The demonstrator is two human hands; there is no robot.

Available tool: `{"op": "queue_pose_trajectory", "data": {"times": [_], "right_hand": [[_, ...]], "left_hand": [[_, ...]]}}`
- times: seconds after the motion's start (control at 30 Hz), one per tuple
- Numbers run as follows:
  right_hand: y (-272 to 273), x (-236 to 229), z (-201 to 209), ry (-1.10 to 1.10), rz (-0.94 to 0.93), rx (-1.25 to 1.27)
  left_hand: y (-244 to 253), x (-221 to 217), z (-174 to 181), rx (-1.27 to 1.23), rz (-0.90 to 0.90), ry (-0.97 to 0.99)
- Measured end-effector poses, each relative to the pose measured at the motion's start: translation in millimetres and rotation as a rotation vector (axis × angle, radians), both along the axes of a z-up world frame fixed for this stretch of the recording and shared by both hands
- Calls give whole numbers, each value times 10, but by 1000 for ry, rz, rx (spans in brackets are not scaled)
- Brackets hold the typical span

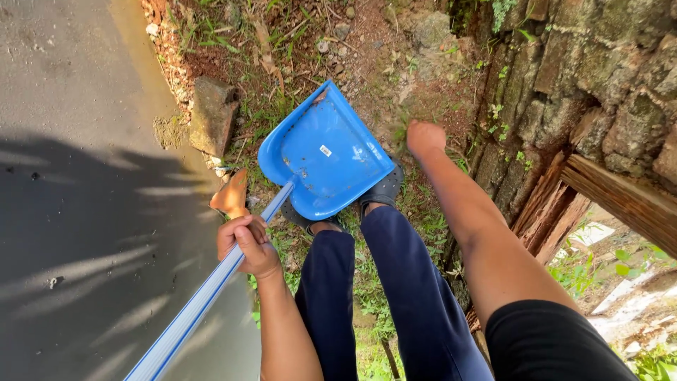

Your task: The person is picking weeds and putting them in a dustpan.

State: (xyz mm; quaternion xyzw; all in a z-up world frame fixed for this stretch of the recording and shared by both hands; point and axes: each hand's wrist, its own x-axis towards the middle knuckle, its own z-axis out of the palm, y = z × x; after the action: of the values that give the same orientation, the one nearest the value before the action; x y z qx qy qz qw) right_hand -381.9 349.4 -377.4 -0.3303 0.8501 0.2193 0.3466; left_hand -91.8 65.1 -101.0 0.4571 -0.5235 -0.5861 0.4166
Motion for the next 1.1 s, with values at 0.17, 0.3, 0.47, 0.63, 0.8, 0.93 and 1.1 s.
{"op": "queue_pose_trajectory", "data": {"times": [0.17, 0.3, 0.47, 0.63, 0.8, 0.93, 1.1], "right_hand": [[84, 553, 488, -207, 76, 8], [-60, 391, 831, -66, -101, -60], [87, 0, 536, 7, -252, 99], [46, 187, 576, -226, -138, 153], [-475, 391, 896, -99, 3, -113], [-422, 240, 494, -75, -76, -31], [-252, 154, 25, -96, -270, 88]], "left_hand": [[24, 1, 27, 2, -6, 9], [20, -8, 58, -1, 3, -3], [4, 30, 25, -2, -12, 19], [3, -6, 67, -2, -28, 14], [-4, -27, 76, -18, -38, 6], [-10, -6, 46, -9, -45, 17], [-28, 29, 22, -6, -52, 23]]}}
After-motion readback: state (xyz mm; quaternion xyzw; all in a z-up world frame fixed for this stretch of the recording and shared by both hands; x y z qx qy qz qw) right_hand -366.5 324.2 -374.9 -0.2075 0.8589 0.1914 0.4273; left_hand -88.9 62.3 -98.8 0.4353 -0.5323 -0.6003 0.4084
